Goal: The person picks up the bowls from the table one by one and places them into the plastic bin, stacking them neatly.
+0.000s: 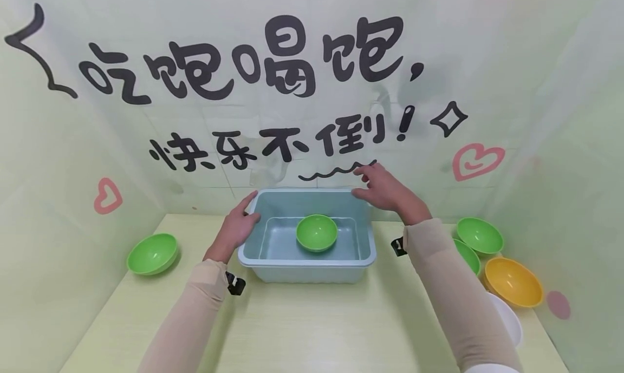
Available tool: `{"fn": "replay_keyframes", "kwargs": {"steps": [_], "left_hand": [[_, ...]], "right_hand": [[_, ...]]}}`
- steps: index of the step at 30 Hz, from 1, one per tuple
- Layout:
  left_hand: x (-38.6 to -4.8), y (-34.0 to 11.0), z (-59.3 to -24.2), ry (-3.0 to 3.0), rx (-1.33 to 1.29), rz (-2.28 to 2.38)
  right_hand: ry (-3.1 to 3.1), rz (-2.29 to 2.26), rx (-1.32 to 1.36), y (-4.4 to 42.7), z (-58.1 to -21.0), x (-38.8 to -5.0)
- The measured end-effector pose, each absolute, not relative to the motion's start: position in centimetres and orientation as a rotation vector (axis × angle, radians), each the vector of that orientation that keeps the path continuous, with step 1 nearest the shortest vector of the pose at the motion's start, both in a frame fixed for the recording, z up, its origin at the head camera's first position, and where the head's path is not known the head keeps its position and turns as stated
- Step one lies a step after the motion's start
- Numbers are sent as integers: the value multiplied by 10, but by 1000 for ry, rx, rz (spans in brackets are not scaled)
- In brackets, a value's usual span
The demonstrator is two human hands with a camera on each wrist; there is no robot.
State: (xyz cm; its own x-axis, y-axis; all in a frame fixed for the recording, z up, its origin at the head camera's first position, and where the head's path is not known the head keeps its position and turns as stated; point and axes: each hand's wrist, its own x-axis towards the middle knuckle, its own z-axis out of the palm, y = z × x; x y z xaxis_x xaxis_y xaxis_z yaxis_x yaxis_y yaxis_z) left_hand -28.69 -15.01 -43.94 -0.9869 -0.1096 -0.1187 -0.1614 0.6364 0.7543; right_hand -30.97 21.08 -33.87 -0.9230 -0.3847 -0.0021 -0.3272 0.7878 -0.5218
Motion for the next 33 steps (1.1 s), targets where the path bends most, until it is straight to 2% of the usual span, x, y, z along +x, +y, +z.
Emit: {"fn": "replay_keyframes", "kwargs": {"steps": [10,23,33], "left_hand": [[-286,-151,-440,2788,-227,1303],[-287,-149,-442,2777,-215,1305],[-287,-150,-440,2763,-230,1312]], "right_hand": [[2907,-807,-526,232,-341,-304],[2889,-863,-296,266,-351,-290],[2878,-778,-215,292,-361,-284]]}}
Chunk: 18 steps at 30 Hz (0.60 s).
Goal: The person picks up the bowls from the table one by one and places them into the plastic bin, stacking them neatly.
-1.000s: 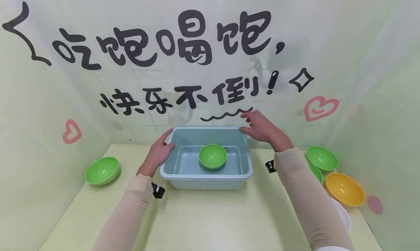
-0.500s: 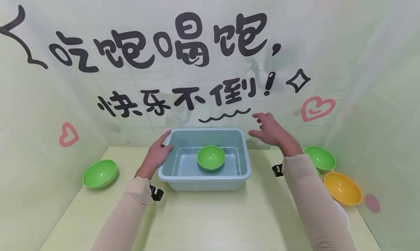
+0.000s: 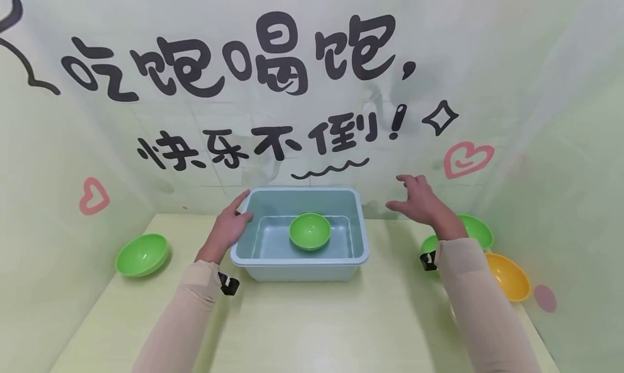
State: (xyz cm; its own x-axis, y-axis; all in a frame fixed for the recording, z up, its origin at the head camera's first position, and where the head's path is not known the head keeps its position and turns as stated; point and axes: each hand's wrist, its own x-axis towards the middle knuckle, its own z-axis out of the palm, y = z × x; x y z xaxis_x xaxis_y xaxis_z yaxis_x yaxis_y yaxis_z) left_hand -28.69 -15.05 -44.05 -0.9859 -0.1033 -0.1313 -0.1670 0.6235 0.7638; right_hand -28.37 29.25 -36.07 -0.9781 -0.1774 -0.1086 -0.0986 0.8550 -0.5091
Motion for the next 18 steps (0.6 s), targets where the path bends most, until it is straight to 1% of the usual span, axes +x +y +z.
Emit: {"fn": "replay_keyframes", "kwargs": {"steps": [11,18], "left_hand": [[-288,-152,-438,2778,-208,1277],[-287,-152,-436,2758,-213,1285]], "right_hand": [[2884,-742,-176,323,-376,-265],[2885,-612,-93,339,-386,-254]]}}
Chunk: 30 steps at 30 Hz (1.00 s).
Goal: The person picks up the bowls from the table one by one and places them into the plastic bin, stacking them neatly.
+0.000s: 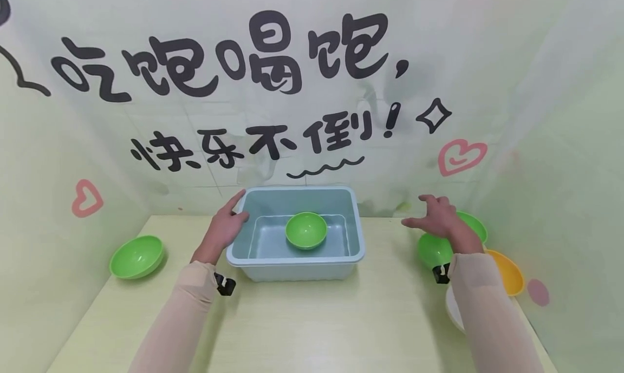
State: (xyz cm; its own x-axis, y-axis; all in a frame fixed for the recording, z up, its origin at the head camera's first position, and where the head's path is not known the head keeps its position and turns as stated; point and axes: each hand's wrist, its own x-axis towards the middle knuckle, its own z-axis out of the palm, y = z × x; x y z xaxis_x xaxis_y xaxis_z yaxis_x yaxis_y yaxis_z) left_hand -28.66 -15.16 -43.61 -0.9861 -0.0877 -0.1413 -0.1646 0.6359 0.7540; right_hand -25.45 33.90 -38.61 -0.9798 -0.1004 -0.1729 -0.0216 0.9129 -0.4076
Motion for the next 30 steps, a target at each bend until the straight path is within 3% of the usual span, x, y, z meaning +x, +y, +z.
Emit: {"fn": "replay_keyframes", "kwargs": {"steps": [30], "left_hand": [[-288,-153,-440,2761,-208,1299]], "right_hand": [[2680,-486,151,362,-429,-222]]}}
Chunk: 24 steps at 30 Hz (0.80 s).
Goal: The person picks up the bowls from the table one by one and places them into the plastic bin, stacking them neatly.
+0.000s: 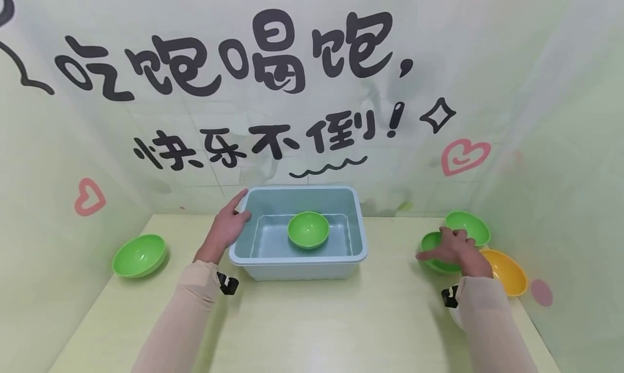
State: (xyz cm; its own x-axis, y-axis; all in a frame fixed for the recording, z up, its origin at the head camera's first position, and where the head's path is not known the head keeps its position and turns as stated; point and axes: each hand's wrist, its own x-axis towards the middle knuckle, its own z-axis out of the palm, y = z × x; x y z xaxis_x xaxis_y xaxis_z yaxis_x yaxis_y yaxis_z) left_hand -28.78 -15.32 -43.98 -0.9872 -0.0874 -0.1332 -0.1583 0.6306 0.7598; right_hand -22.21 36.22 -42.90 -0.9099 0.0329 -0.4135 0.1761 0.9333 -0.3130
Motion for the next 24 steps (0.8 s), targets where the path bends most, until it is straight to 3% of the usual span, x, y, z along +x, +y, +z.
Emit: {"fn": "replay_keyframes", "kwargs": {"steps": [24], "left_hand": [[-288,-152,-436,2738,-211,1288]], "right_hand": [[2804,-403,121,363,-444,-216]]}}
